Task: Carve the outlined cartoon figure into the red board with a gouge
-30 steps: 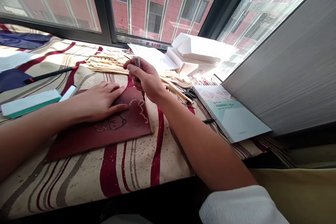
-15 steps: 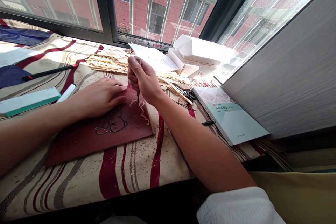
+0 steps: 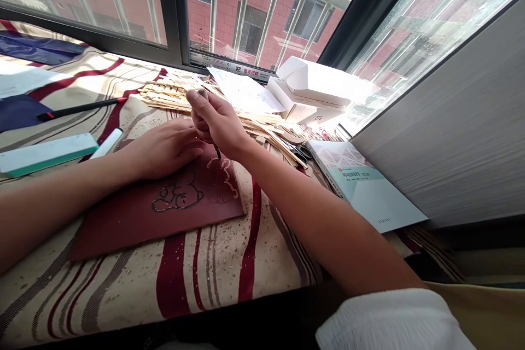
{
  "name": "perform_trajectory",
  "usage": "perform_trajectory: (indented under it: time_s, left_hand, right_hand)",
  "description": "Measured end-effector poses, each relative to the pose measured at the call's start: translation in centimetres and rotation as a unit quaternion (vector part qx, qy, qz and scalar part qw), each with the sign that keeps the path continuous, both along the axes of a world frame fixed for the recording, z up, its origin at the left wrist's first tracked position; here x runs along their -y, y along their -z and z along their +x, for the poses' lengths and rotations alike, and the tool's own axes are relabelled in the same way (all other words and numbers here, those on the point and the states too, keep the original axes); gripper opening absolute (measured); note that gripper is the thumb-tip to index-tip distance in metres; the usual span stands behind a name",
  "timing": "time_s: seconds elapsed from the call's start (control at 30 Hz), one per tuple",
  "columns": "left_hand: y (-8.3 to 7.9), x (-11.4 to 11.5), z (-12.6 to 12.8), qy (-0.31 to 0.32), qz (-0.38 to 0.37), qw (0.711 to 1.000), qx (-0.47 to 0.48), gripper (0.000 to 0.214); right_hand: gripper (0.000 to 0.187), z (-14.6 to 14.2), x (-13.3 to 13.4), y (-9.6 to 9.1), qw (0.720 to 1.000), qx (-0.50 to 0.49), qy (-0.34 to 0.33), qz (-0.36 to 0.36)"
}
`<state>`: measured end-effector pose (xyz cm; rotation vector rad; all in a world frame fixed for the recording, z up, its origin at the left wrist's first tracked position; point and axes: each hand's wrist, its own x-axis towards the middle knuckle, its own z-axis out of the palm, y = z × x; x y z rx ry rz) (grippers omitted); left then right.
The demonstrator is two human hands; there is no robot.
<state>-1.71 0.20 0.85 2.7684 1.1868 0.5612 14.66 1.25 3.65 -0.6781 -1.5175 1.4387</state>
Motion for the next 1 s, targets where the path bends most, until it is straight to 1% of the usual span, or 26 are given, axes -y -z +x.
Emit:
perform_trajectory:
  time_s: [0.03, 0.17, 0.23, 0.33, 0.43, 0.5, 0.6, 0.67, 0.73, 0.8, 0.9, 0.97, 1.0]
  left_hand:
    - [0.1, -0.1, 0.0, 0.014, -0.004, 1.000, -0.007, 0.041]
    - [0.1, -0.2, 0.0, 0.035, -0.022, 0.999, -0.023, 0.044]
    - [0.0, -0.2, 0.0, 0.040, -0.023, 0.999, -0.025, 0.044]
    - [0.1, -0.2, 0.0, 0.035, -0.031, 0.998, -0.030, 0.042]
    - [0.2, -0.3, -0.1, 0.017, -0.050, 0.998, -0.024, 0.043]
    - [0.3, -0.4, -0.2, 0.024, -0.060, 0.998, -0.017, 0.046]
    - [0.2, -0.5, -0.4, 0.050, -0.075, 0.996, -0.023, 0.050]
    - [0.2, -0.5, -0.4, 0.050, -0.081, 0.995, -0.031, 0.053]
    - [0.2, -0.5, -0.4, 0.047, -0.085, 0.995, -0.033, 0.054]
    - [0.2, -0.4, -0.4, 0.044, -0.087, 0.995, -0.028, 0.052]
    - [0.3, -0.3, -0.4, 0.033, -0.085, 0.996, -0.019, 0.047]
    - [0.4, -0.3, -0.5, 0.040, -0.082, 0.996, -0.021, 0.045]
    - [0.5, -0.3, -0.5, 0.047, -0.076, 0.996, -0.025, 0.045]
  right_hand:
    - [0.054, -0.1, 0.1, 0.0, 1.000, 0.004, 0.001, 0.005]
    - [0.053, -0.4, 0.1, 0.3, 0.999, 0.017, -0.016, 0.038]
    - [0.052, -0.5, 0.1, 0.5, 0.998, 0.023, -0.013, 0.056]
    - [0.050, -0.8, 0.2, 0.8, 0.996, 0.052, -0.003, 0.077]
    - [0.048, -1.1, 0.2, 1.1, 0.990, 0.081, 0.004, 0.117]
    - [0.050, -1.3, -0.2, 1.3, 0.988, 0.087, 0.022, 0.129]
    - [0.053, -1.4, -1.1, 1.7, 0.990, 0.063, 0.064, 0.112]
    - [0.055, -1.3, -1.8, 2.0, 0.990, 0.038, 0.085, 0.106]
    - [0.057, -1.3, -2.0, 2.2, 0.988, 0.026, 0.091, 0.120]
    - [0.057, -1.2, -1.8, 2.2, 0.986, 0.032, 0.069, 0.150]
    - [0.057, -1.1, -1.0, 2.0, 0.978, 0.054, -0.027, 0.198]
    - [0.058, -1.0, -0.5, 1.8, 0.975, 0.064, -0.073, 0.198]
    - [0.058, -1.1, -0.4, 1.7, 0.978, 0.067, -0.072, 0.186]
